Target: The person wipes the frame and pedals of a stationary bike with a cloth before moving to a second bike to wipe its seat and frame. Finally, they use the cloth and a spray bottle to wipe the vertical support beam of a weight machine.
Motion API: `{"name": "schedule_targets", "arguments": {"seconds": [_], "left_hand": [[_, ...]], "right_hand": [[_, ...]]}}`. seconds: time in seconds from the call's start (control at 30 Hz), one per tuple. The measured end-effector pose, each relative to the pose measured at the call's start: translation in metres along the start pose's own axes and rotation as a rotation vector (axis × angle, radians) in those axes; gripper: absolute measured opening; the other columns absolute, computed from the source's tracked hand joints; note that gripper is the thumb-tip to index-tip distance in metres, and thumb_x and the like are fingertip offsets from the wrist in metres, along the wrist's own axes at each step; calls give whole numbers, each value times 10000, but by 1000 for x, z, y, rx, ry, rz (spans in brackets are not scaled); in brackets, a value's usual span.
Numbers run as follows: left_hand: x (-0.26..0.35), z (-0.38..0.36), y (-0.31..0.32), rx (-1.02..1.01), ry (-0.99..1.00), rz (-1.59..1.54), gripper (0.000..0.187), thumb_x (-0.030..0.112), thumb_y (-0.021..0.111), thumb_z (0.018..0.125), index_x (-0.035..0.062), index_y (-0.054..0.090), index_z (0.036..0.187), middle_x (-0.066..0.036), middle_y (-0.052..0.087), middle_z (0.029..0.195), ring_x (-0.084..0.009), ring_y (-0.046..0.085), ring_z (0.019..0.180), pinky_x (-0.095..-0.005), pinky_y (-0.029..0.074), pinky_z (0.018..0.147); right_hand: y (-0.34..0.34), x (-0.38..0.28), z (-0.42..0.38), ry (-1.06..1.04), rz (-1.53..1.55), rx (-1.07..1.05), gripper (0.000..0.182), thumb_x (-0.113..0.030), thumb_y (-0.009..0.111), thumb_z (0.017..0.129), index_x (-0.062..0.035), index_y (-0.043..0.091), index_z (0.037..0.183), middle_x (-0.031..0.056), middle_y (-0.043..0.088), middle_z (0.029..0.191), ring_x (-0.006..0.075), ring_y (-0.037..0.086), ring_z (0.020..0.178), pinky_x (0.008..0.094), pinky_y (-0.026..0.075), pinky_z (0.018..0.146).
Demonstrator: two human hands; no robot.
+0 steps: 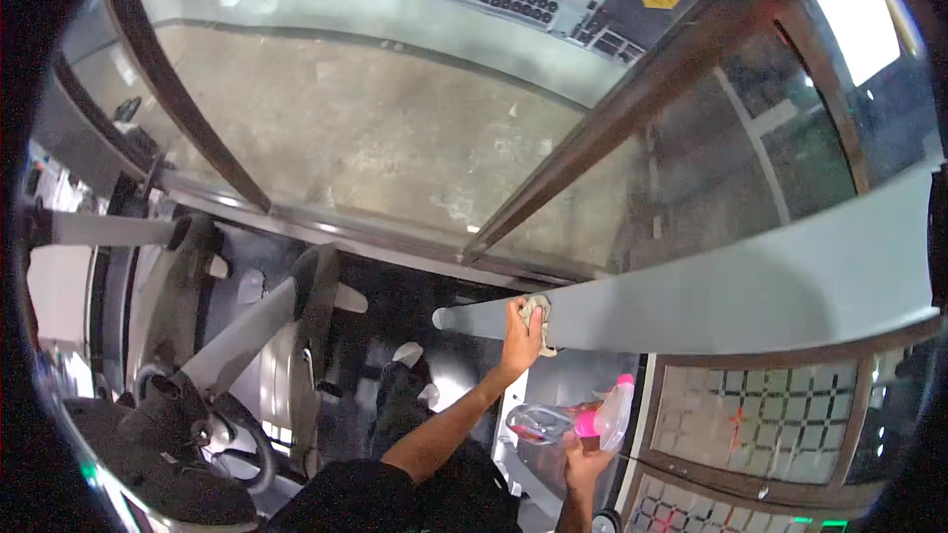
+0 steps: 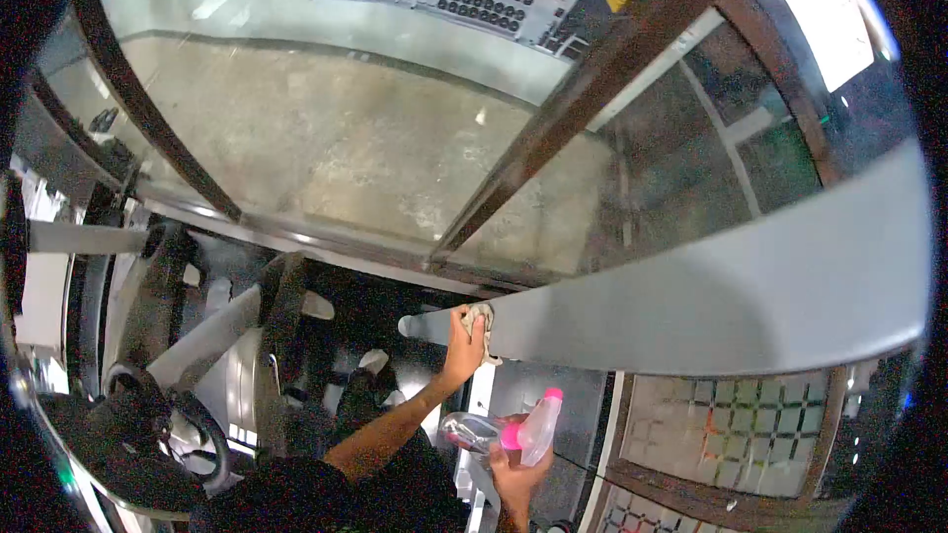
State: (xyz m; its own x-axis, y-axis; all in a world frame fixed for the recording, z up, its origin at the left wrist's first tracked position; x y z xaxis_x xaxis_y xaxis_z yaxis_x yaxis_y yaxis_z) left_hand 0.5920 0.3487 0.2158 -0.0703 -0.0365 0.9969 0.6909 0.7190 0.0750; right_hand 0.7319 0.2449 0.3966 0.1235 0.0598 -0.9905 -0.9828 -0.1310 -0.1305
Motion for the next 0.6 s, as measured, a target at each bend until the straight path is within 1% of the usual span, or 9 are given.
{"name": "schedule_targets", "arguments": {"seconds": [0.07,0.1,0.2,0.23,0.33,0.37,0.43,0.53,0.6], "left_hand": [[-53,-5,2,51,-47,47,376,247,493,956,-62,389,1143,-269,444,1093,-417,458,1047,-425,366,934],[-71,-6,-4,53,-117,116,394,276,492,955,-47,395,1158,-276,483,1087,-441,493,1022,-445,393,909],[-137,-14,-11,36,-364,347,403,306,492,952,-17,399,1175,-272,527,1069,-456,534,966,-463,427,862],[-127,-14,-13,50,-366,406,397,319,501,945,8,413,1174,-264,553,1066,-464,561,924,-474,452,814],[-59,-15,-6,6,-309,113,380,315,507,943,15,429,1162,-259,538,1095,-449,547,974,-451,448,834],[-43,-18,-4,9,-239,79,374,319,499,949,23,421,1163,-259,535,1098,-444,547,977,-450,447,827],[-29,-19,1,16,-91,12,361,328,482,961,39,404,1164,-260,529,1103,-435,545,985,-448,446,813],[-62,-15,-1,78,-157,100,349,332,494,959,64,409,1165,-245,521,1111,-417,544,1007,-441,445,821],[-103,-11,-8,44,-336,221,393,324,541,932,87,408,1216,-232,502,1167,-412,516,1073,-456,416,896]], "right_hand": [[1,0,6,5,-12,-115,698,-65,743,710,39,367,1290,148,552,1083,247,570,992,372,451,900],[-1,10,4,32,-43,-105,723,-44,715,703,46,350,1321,131,558,1052,240,581,959,365,468,864],[1,30,-1,-43,-88,-154,677,-51,720,697,42,387,1280,123,562,1022,235,588,936,357,484,824],[0,35,-2,-22,-90,-181,672,-70,724,703,37,384,1273,125,560,1022,239,588,933,364,487,826],[-3,44,-7,40,-87,-241,659,-125,735,721,20,375,1253,132,556,1025,251,589,923,387,495,831],[-2,47,-13,96,-32,-205,693,-130,727,722,13,345,1281,117,550,1039,256,575,959,404,489,865],[-7,57,-14,22,-36,-241,705,-128,726,721,17,339,1292,111,544,1046,257,563,987,415,481,883],[-30,80,-13,-11,-129,-298,778,-127,732,715,31,299,1342,111,533,1067,268,552,1018,448,464,919],[-40,101,-17,3,-173,-307,796,-130,735,715,33,288,1354,114,535,1070,268,553,1018,453,461,926]]}}
Point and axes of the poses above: each hand's wrist, its own z-axis towards the middle knuckle, its own y-axis out of the palm, x = y × z, the point moved 2 cm from there along z, towards the middle knuckle
